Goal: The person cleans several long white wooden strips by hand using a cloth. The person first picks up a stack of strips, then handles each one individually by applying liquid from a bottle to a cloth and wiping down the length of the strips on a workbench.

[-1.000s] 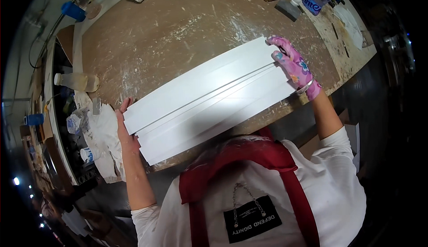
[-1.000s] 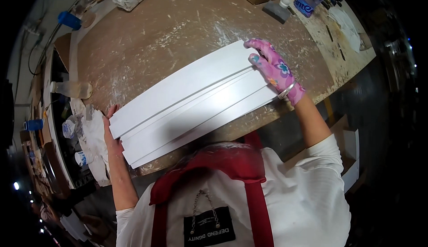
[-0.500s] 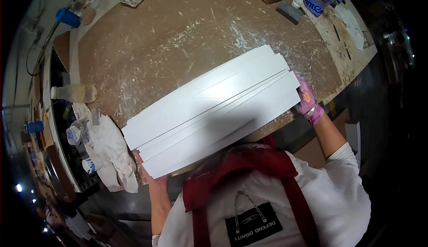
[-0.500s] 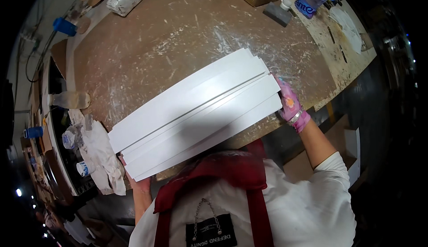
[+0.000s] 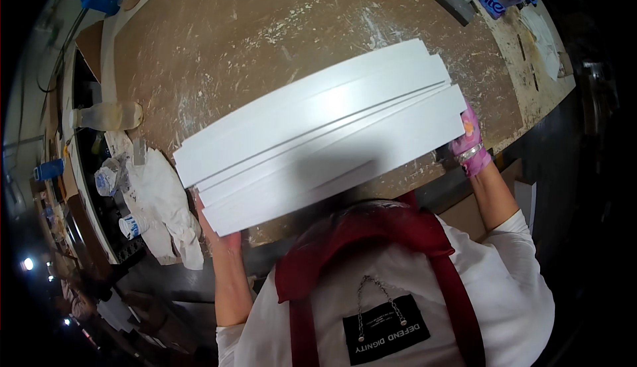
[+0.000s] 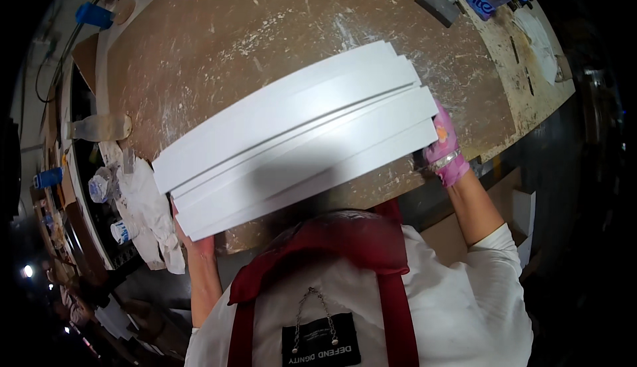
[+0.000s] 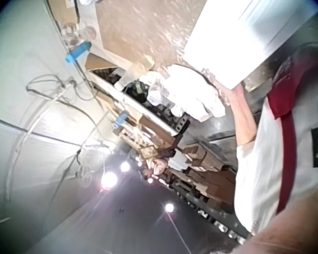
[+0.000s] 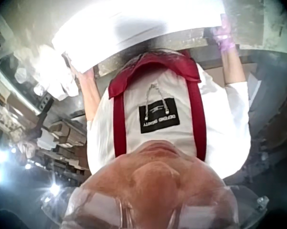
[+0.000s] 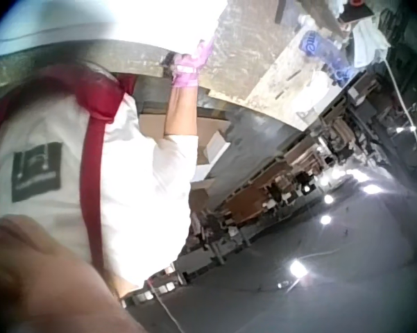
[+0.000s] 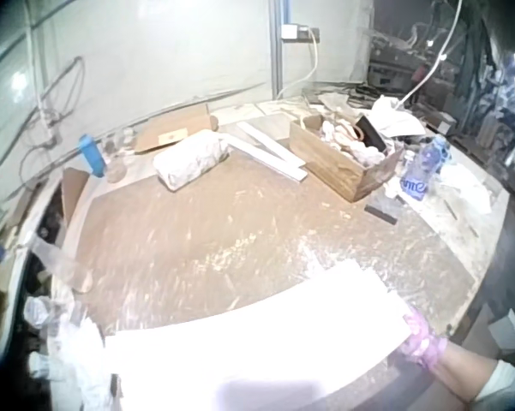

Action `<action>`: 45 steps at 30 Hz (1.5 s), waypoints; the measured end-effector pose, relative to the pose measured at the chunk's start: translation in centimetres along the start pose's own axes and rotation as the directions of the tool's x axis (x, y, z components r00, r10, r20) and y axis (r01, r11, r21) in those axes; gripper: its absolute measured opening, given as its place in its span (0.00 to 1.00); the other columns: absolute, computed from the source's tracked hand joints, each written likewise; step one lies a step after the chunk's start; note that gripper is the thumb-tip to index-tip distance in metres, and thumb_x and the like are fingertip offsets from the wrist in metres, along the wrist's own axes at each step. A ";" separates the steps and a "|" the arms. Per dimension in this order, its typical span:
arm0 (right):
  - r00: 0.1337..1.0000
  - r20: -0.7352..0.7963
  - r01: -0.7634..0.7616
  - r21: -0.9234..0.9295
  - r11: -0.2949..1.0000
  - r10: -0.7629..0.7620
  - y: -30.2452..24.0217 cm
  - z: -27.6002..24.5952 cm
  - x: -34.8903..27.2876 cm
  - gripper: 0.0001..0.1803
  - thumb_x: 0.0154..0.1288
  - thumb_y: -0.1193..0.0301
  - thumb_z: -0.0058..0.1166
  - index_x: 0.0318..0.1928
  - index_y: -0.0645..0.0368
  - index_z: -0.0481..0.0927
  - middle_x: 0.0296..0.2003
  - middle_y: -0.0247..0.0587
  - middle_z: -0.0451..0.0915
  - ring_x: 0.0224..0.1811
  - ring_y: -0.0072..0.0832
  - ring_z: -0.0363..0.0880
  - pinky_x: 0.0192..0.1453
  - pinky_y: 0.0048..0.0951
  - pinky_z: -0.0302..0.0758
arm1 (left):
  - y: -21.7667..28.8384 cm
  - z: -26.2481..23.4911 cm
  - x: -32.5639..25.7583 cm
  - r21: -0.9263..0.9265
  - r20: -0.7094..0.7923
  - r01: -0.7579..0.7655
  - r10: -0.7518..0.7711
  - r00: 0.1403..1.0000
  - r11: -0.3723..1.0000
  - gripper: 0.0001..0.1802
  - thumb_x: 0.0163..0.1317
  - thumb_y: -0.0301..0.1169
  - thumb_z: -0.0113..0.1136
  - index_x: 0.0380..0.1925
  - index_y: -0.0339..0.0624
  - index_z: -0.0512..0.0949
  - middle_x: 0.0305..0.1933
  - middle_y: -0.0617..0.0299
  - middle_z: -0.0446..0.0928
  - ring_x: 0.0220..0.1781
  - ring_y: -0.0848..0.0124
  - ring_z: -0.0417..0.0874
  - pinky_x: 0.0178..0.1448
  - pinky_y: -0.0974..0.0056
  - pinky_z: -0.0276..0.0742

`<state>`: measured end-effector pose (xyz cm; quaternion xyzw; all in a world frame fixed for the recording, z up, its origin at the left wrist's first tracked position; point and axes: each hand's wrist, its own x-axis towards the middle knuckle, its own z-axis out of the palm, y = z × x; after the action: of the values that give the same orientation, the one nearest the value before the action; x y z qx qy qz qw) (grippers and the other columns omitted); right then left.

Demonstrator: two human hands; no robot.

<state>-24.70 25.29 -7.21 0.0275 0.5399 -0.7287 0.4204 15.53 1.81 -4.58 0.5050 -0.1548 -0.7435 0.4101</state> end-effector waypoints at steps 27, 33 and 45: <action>0.968 0.092 0.249 -0.306 0.919 -0.232 -6.0 -4.1 23.8 0.22 0.72 0.59 0.38 0.58 0.58 0.71 0.55 0.37 0.74 0.56 0.29 0.73 0.59 0.29 0.69 | 3.4 9.1 14.8 0.052 0.366 -0.171 0.140 0.920 0.984 0.27 0.70 0.46 0.45 0.60 0.38 0.67 0.61 0.55 0.69 0.63 0.64 0.68 0.67 0.61 0.62; 0.833 -0.038 0.483 -0.434 0.760 -0.551 -6.9 -1.0 11.7 0.22 0.69 0.63 0.43 0.60 0.60 0.71 0.57 0.42 0.72 0.57 0.30 0.71 0.59 0.28 0.68 | 8.5 -4.0 5.0 0.841 0.540 -0.259 0.720 0.435 -0.474 0.34 0.57 0.42 0.59 0.63 0.46 0.64 0.67 0.47 0.60 0.68 0.45 0.57 0.69 0.47 0.52; 0.523 0.765 -0.310 -0.241 0.920 0.376 10.6 16.4 -4.0 0.28 0.68 0.63 0.50 0.63 0.66 0.62 0.52 0.42 0.72 0.51 0.30 0.73 0.49 0.19 0.73 | 4.1 -2.1 -3.6 0.822 0.353 -0.507 0.467 0.811 0.259 0.20 0.66 0.35 0.53 0.52 0.31 0.73 0.54 0.49 0.76 0.57 0.60 0.76 0.62 0.62 0.67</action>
<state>-8.56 13.71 -6.51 -0.2113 0.3042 -0.5448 0.7523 19.84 2.39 -0.63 0.5544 -0.6765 -0.3919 0.2853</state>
